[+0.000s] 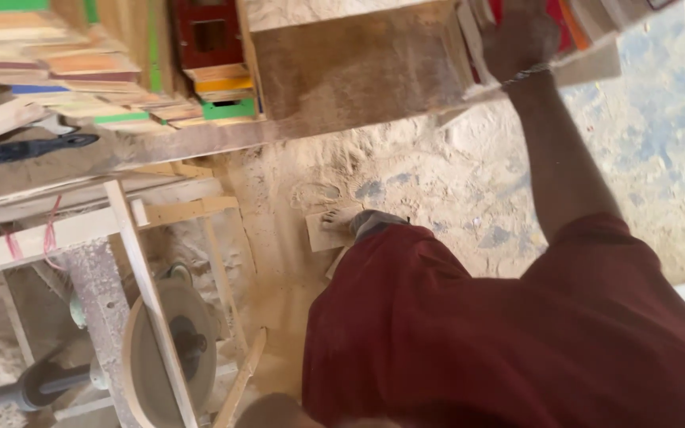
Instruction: The person repeatedly presses small painted wooden blocks against a rotating grinding wheel to smooth their edges. They handle several blocks in sequence, rotating them to sand different sides, and place finished pieces on a nearby wooden surface.
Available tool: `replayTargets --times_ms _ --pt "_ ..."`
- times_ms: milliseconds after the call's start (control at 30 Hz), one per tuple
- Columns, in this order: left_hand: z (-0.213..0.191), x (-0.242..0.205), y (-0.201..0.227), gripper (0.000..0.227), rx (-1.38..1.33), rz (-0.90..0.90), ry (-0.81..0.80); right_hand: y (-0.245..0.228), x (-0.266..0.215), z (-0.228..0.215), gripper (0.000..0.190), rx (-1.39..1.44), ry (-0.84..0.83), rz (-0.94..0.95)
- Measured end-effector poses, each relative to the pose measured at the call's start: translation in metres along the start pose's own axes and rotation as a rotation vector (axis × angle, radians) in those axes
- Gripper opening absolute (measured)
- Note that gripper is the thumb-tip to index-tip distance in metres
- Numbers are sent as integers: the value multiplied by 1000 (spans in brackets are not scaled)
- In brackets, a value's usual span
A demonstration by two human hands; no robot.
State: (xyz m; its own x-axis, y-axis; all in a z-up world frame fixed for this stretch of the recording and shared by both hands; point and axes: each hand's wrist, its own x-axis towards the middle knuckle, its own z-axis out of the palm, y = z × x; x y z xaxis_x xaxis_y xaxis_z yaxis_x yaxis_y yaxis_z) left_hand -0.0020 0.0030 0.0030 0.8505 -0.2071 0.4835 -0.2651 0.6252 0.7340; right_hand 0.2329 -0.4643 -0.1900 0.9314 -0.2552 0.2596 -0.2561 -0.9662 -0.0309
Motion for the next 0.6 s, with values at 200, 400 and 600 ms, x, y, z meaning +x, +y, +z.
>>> replayTargets --times_ms 200,400,600 --pt "10 -12 25 48 41 41 36 13 6 13 53 -32 -65 -4" --pt "19 -8 43 49 112 86 83 16 14 17 66 -262 47 -57" --pt "23 -24 45 50 185 128 162 -117 4 7 59 376 250 -580"
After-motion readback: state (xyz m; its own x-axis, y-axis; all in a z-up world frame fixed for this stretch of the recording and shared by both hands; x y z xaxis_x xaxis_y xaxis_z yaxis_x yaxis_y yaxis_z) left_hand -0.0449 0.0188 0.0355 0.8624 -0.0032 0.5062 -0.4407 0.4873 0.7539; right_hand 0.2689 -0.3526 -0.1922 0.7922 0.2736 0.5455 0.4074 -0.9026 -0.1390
